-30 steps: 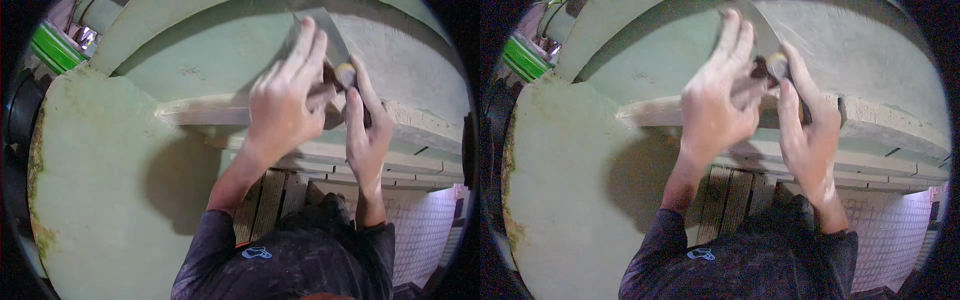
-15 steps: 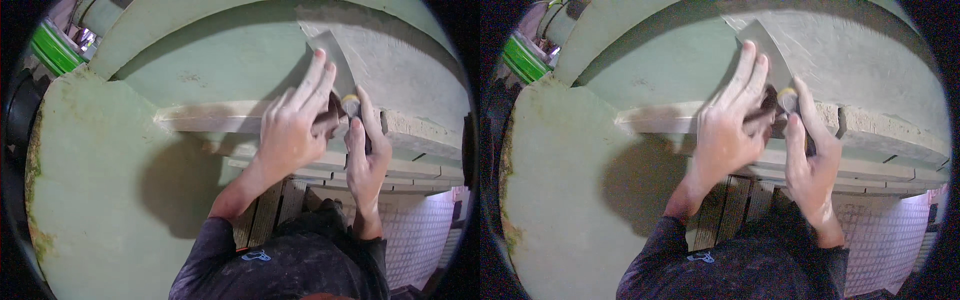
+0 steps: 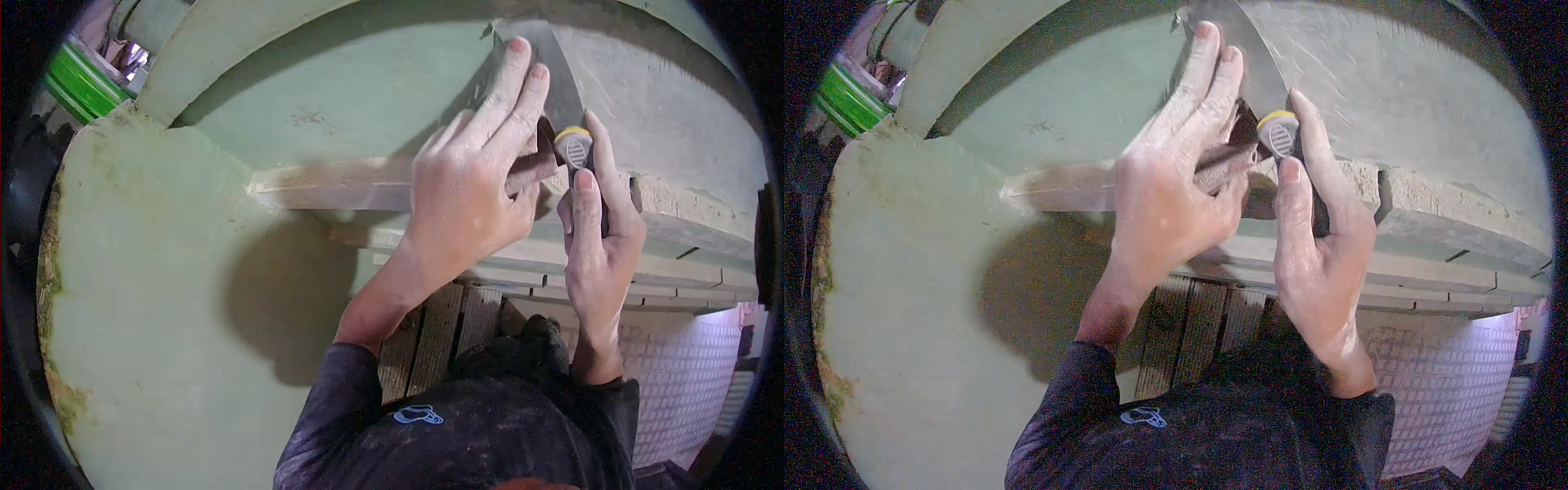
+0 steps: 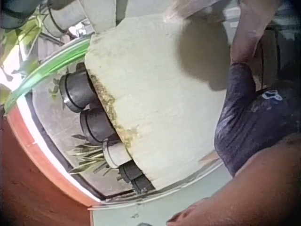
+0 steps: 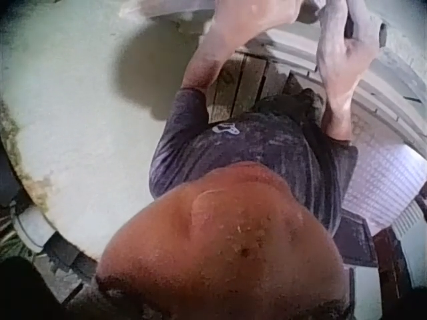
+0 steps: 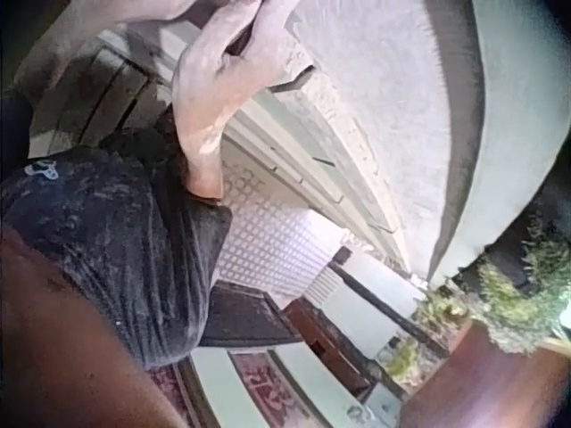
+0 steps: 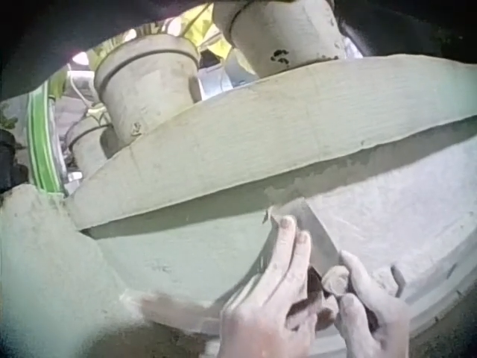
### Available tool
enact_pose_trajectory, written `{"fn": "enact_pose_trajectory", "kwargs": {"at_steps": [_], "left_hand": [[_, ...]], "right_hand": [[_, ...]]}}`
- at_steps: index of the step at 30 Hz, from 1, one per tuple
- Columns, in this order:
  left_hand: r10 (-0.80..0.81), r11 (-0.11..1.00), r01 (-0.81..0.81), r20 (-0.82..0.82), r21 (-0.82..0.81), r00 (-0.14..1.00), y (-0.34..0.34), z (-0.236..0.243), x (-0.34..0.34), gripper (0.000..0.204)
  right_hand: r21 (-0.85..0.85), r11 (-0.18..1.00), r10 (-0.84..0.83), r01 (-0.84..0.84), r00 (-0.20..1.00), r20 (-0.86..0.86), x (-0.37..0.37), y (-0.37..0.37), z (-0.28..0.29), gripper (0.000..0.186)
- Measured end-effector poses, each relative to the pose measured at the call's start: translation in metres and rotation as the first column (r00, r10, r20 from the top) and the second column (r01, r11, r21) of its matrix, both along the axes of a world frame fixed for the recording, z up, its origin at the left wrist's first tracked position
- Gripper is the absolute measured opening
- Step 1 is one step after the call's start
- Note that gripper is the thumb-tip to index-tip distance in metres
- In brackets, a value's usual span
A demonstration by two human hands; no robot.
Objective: The person is smoothing plaster on a stone structure using a putty knife and sanding block.
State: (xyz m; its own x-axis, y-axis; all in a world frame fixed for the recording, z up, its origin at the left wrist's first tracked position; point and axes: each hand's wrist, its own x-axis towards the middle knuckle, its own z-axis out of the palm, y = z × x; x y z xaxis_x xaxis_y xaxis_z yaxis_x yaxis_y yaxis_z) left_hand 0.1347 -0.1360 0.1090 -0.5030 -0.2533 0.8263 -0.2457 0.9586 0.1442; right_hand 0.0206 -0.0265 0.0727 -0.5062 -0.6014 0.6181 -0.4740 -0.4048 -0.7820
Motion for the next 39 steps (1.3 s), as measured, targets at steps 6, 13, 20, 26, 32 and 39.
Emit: {"fn": "enact_pose_trajectory", "kwargs": {"at_steps": [6, 13, 20, 26, 32, 39], "left_hand": [[0.005, 1.000, -0.005, -0.018, 0.004, 1.000, -0.008, -0.007, 0.000, 0.079], [-0.014, 0.998, 0.014, -0.007, 0.058, 1.000, -0.005, -0.015, 0.005, 0.074], [-0.013, 0.998, 0.010, -0.044, -0.062, 0.999, -0.013, -0.011, 0.008, 0.072], [0.143, 0.985, -0.142, 0.006, -0.100, 0.990, -0.005, -0.011, 0.005, 0.073], [0.142, 0.988, -0.140, 0.030, -0.059, 0.989, -0.004, -0.022, 0.011, 0.071], [0.167, 0.982, -0.158, 0.084, -0.104, 0.982, -0.007, -0.024, 0.018, 0.064]], "right_hand": [[0.027, 0.999, 0.023, -0.024, 0.999, 0.036, 0.008, -0.004, 0.002, 0.045], [0.070, 0.995, 0.063, -0.068, 0.996, 0.070, 0.009, 0.006, -0.008, 0.043], [-0.056, 0.992, 0.124, -0.116, 0.975, 0.187, 0.018, 0.003, -0.007, 0.043], [0.086, 0.982, 0.141, -0.169, 0.953, 0.267, 0.010, -0.011, 0.015, 0.045], [0.035, 0.991, 0.119, -0.127, 0.975, 0.190, 0.011, -0.012, -0.005, 0.044], [-0.033, 0.978, 0.206, -0.205, 0.942, 0.265, 0.014, -0.012, -0.010, 0.044]]}}
